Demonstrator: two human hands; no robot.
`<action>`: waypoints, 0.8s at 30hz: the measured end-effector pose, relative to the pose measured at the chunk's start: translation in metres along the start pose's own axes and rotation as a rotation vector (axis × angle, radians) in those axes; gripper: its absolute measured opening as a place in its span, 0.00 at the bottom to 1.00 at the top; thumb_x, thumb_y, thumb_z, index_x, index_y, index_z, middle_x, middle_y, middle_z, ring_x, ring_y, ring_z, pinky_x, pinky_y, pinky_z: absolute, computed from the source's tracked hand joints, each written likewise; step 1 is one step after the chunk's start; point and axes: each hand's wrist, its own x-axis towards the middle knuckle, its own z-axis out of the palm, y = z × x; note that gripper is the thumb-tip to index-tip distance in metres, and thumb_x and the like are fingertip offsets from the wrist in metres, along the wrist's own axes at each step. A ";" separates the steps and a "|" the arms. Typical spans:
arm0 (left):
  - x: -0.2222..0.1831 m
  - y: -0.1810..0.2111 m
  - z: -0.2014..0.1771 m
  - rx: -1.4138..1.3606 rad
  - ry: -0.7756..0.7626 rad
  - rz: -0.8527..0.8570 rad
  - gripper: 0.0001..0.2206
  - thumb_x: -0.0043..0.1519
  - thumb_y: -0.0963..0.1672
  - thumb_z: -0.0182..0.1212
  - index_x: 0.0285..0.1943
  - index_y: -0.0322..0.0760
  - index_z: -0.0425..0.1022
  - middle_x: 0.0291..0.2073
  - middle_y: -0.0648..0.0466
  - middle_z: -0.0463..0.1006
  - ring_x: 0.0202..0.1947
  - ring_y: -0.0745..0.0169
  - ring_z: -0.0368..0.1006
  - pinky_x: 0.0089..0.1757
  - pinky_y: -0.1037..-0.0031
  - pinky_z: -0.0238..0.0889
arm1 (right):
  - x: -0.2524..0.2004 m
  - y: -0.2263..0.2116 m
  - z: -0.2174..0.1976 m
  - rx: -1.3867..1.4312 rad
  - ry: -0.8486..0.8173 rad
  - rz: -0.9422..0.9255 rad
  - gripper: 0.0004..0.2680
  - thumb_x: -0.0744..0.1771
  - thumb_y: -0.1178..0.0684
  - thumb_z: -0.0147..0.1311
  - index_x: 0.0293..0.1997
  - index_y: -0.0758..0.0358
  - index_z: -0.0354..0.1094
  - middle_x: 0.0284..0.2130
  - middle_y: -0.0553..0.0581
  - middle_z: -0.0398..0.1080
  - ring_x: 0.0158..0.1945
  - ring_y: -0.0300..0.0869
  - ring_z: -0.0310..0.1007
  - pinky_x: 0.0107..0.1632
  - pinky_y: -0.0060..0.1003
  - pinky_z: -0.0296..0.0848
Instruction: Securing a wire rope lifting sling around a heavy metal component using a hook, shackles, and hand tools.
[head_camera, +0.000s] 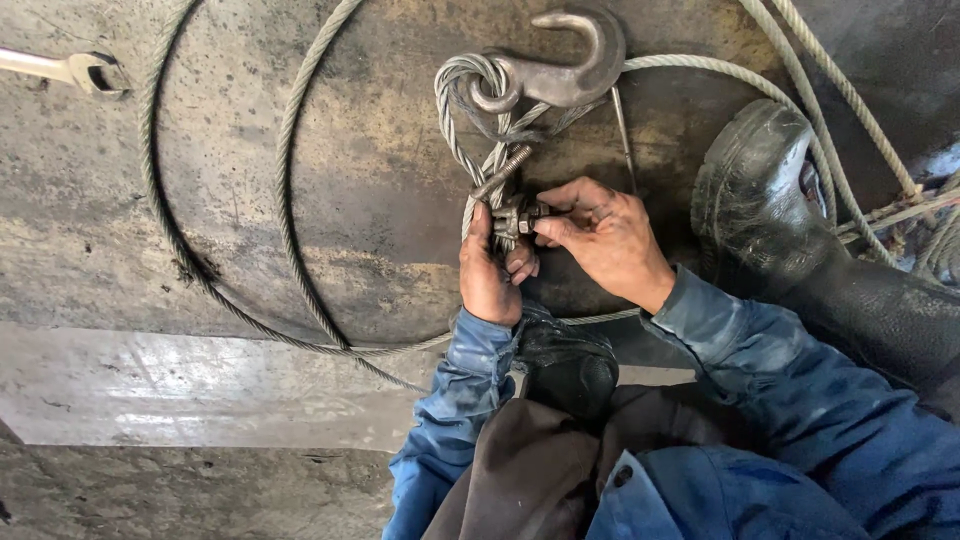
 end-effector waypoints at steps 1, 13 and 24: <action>0.000 0.000 0.000 0.004 -0.003 0.002 0.15 0.74 0.51 0.45 0.53 0.36 0.69 0.22 0.58 0.66 0.17 0.71 0.54 0.23 0.76 0.49 | 0.001 0.002 0.000 0.024 -0.007 0.029 0.10 0.66 0.62 0.61 0.52 0.68 0.69 0.41 0.55 0.79 0.44 0.37 0.81 0.47 0.30 0.82; 0.001 0.000 0.001 0.004 -0.007 -0.001 0.16 0.74 0.51 0.44 0.49 0.35 0.69 0.19 0.59 0.64 0.17 0.70 0.53 0.24 0.74 0.50 | -0.001 -0.016 0.000 -0.494 0.109 -0.557 0.10 0.64 0.61 0.67 0.46 0.64 0.70 0.43 0.60 0.76 0.50 0.51 0.79 0.49 0.43 0.78; 0.003 -0.006 -0.010 0.007 -0.070 0.029 0.18 0.76 0.51 0.43 0.48 0.33 0.70 0.20 0.59 0.64 0.18 0.71 0.53 0.24 0.75 0.50 | 0.005 -0.016 -0.007 -0.493 0.045 -0.552 0.10 0.64 0.61 0.67 0.46 0.63 0.72 0.46 0.61 0.75 0.51 0.51 0.78 0.49 0.41 0.78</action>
